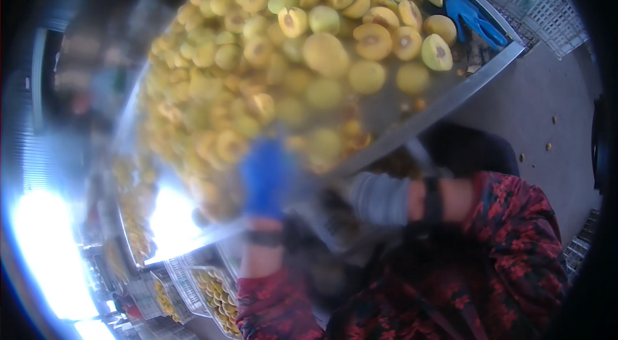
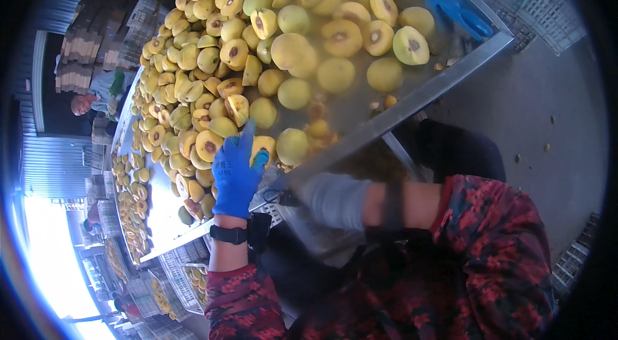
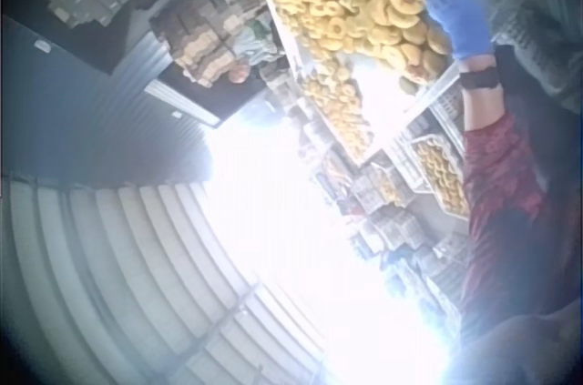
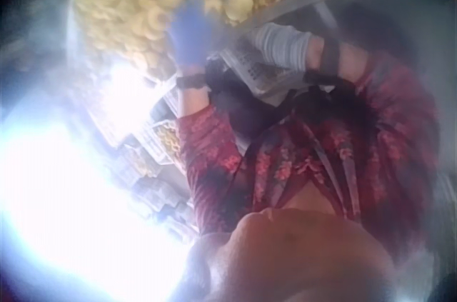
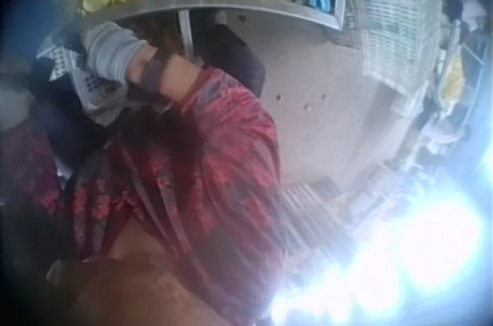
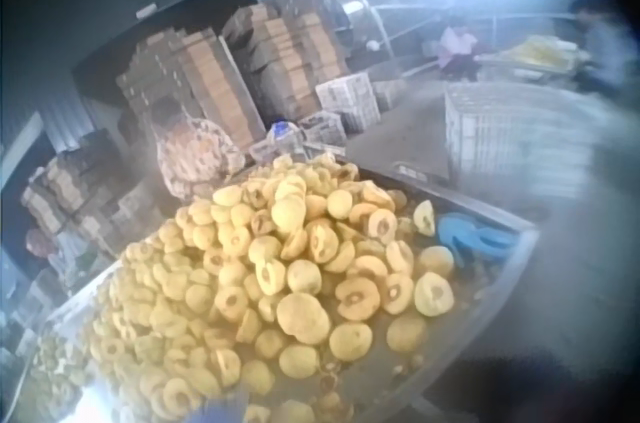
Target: The person handles apricot halves on a metal tray by hand, removing pits and debris and dropping them into a crate below while moving the fruit across the tray surface.
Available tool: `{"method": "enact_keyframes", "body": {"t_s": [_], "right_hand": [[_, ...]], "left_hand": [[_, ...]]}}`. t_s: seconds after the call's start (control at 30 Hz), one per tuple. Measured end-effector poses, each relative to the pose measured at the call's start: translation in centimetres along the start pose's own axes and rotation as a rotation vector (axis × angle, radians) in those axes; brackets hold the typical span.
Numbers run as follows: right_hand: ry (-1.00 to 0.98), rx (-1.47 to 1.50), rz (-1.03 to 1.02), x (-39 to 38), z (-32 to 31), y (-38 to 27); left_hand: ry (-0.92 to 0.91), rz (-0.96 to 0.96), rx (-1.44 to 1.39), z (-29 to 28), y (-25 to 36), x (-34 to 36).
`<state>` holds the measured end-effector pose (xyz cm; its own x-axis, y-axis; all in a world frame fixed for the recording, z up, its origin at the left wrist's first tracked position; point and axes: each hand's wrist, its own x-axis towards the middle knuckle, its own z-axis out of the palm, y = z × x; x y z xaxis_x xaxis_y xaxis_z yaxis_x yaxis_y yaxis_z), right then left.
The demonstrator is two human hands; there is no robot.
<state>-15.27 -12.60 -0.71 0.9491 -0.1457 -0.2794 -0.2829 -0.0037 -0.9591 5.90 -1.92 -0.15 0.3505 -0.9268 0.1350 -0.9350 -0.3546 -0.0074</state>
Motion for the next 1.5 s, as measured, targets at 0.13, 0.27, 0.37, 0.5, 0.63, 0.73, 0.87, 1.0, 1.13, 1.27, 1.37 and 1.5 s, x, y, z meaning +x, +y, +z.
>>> {"method": "enact_keyframes", "body": {"t_s": [0.13,0.27,0.37,0.5,0.63,0.73,0.87,1.0,1.13,1.27,1.37,1.5], "right_hand": [[0.066,-0.212,-0.199,0.6,-0.2,-1.4],[0.093,-0.299,-0.335,1.1,0.2,-1.5],[0.170,-0.206,-0.291,1.4,0.6,-1.7],[0.173,-0.324,-0.329,1.7,1.2,-2.7],[0.132,-0.338,-0.306,1.7,1.0,-3.7],[0.114,-0.361,-0.229,1.6,1.1,-4.3],[0.075,-0.385,-0.066,1.7,1.1,-4.7],[0.078,-0.398,-0.160,2.0,1.2,-4.5],[0.060,-0.367,-0.175,2.0,1.5,-4.2],[0.031,-0.311,-0.185,1.9,1.6,-3.7],[0.011,-0.251,-0.206,2.1,1.8,-3.5],[0.004,-0.160,-0.249,3.2,2.4,-3.5]], "left_hand": [[-0.003,-0.009,-0.133,0.4,-0.1,-1.9],[0.046,-0.192,-0.590,0.4,-0.2,-2.8],[0.177,-0.463,-1.097,-0.7,0.3,-3.4],[0.347,-0.717,-1.890,-1.2,2.2,-4.7],[0.377,-0.502,-1.440,0.5,3.1,-4.7],[0.457,-0.498,-1.319,0.9,3.4,-4.3],[0.569,-0.262,-0.869,-0.7,5.2,-4.1],[0.528,-0.200,-1.040,-2.6,5.8,-3.5],[0.403,-0.059,-0.918,-3.3,5.2,-3.4],[0.581,-0.378,-1.213,-2.2,7.2,-4.3],[0.666,-0.412,-1.730,-2.2,7.7,-4.8],[0.654,-0.369,-0.969,-2.5,7.2,-5.1]]}}
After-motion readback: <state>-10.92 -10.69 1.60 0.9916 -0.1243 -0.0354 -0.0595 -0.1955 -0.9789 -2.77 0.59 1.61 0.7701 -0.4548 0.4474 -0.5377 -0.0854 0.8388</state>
